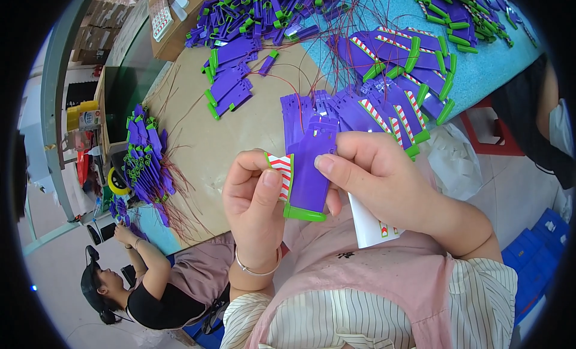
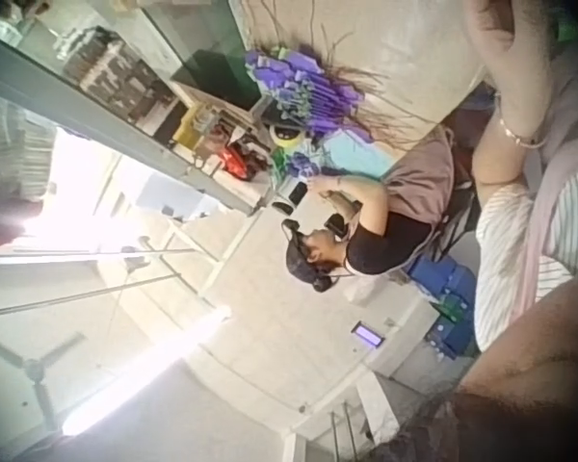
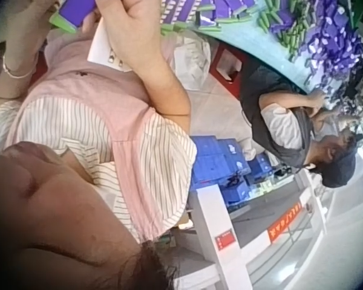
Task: The person applies stickers onto plastic toy parts by hand, then fits the plastic pieces together.
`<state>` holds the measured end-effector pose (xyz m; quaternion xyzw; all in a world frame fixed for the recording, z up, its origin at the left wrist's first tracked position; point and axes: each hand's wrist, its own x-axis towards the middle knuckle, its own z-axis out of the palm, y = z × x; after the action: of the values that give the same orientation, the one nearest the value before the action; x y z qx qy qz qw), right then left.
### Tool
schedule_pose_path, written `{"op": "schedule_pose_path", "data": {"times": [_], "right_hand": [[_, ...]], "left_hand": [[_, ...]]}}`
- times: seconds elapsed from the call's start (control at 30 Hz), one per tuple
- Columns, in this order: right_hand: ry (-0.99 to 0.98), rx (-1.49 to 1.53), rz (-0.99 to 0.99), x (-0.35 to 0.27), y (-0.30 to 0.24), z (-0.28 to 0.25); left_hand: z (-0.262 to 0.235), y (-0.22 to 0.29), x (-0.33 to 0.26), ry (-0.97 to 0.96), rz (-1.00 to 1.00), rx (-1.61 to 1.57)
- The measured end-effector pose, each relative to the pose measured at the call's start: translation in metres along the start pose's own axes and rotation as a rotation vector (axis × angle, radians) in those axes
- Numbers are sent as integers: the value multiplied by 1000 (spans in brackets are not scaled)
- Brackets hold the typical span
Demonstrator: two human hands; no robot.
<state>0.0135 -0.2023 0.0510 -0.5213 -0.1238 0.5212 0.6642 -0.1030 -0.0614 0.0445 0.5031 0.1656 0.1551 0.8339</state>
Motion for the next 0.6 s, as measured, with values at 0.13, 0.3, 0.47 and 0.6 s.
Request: {"op": "schedule_pose_path", "data": {"times": [0.13,0.3,0.47,0.6], "right_hand": [[27,12,-1,0,2,-1],[15,20,-7,0,2,-4],[26,-44,1,-1,4,-5],[18,-91,-90,-2,6,-2]], "left_hand": [[2,-1,-1,-10,41,50],[4,-3,-1,14,77,74],[-2,-3,-4,9,200,481],[1,-9,2,46,427,794]]}}
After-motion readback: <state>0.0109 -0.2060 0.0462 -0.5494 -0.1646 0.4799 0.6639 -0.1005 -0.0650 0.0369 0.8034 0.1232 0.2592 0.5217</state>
